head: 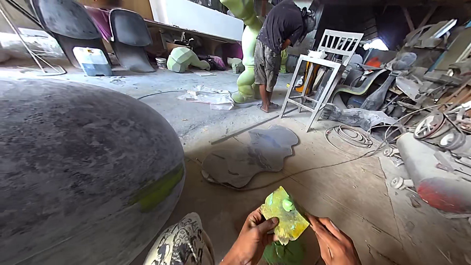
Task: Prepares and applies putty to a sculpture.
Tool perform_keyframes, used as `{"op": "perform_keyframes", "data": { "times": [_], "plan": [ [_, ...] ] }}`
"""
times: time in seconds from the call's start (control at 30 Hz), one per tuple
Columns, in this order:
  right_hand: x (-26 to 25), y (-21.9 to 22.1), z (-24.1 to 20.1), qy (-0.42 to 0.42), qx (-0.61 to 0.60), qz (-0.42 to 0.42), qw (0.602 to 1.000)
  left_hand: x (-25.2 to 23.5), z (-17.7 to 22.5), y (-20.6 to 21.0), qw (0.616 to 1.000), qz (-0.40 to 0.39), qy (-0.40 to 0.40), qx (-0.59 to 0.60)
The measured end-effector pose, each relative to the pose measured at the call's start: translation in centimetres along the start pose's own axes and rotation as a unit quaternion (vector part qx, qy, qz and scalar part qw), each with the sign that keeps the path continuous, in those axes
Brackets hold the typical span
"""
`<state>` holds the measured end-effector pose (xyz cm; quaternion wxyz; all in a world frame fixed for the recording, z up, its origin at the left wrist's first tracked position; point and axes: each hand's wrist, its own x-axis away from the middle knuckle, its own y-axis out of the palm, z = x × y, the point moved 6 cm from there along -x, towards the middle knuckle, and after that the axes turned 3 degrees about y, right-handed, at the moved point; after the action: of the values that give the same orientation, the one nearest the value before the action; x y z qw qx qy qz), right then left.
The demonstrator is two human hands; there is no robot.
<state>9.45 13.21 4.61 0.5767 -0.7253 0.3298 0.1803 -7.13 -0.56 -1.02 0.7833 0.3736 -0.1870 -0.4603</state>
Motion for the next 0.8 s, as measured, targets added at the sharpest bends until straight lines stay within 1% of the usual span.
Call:
{"op": "perform_keyframes", "data": {
  "times": [0.23,0.3,0.37,0.4,0.43,0.47,0.5,0.53,0.57,0.6,0.63,0.67,0.7,0.77,0.8],
  "plan": [
    [0.4,1.6,0.5,0.033,0.093,0.001,0.995,-0.1,-0.3,-0.2,1.000,0.007,0.004,-0.009],
    [0.8,2.3,0.7,0.047,0.110,-0.021,0.993,0.0,-0.3,-0.2,1.000,0.005,0.009,-0.003],
    [1.6,2.9,1.1,0.073,0.093,-0.050,0.992,0.0,0.3,0.1,1.000,0.005,0.022,0.018],
    [2.3,2.6,1.6,0.103,0.056,-0.032,0.993,0.1,0.7,0.1,0.999,0.013,0.030,0.029],
    [2.8,1.6,2.2,0.152,-0.012,0.017,0.988,0.2,1.1,0.0,0.998,0.026,0.039,0.036],
    [3.1,0.2,2.9,0.210,-0.108,0.084,0.968,0.2,1.5,-0.3,0.997,0.044,0.047,0.038],
    [3.3,-0.8,3.5,0.268,-0.212,0.151,0.927,0.3,1.8,-0.6,0.996,0.061,0.055,0.032],
    [3.5,-1.1,3.7,0.315,-0.305,0.194,0.878,0.4,2.0,-0.7,0.995,0.074,0.060,0.016],
    [3.8,-0.7,3.4,0.342,-0.362,0.202,0.843,0.5,2.0,-0.7,0.995,0.077,0.065,-0.012],
    [4.2,0.2,2.8,0.357,-0.377,0.183,0.835,0.5,1.8,-0.6,0.993,0.068,0.072,-0.062],
    [4.6,1.3,2.2,0.370,-0.364,0.147,0.842,0.4,1.6,-0.5,0.986,0.043,0.084,-0.136],
    [5.0,2.2,1.9,0.386,-0.349,0.119,0.845,0.3,1.2,-0.2,0.969,0.001,0.101,-0.224],
    [5.1,2.8,1.9,0.399,-0.340,0.107,0.845,0.1,0.9,0.1,0.947,-0.051,0.111,-0.298],
    [4.7,3.1,2.1,0.402,-0.318,0.109,0.851,0.4,0.0,0.8,0.904,-0.166,0.084,-0.385],
    [4.5,3.0,2.1,0.392,-0.303,0.116,0.861,0.6,-0.6,0.9,0.887,-0.207,0.058,-0.409]
  ]
}}
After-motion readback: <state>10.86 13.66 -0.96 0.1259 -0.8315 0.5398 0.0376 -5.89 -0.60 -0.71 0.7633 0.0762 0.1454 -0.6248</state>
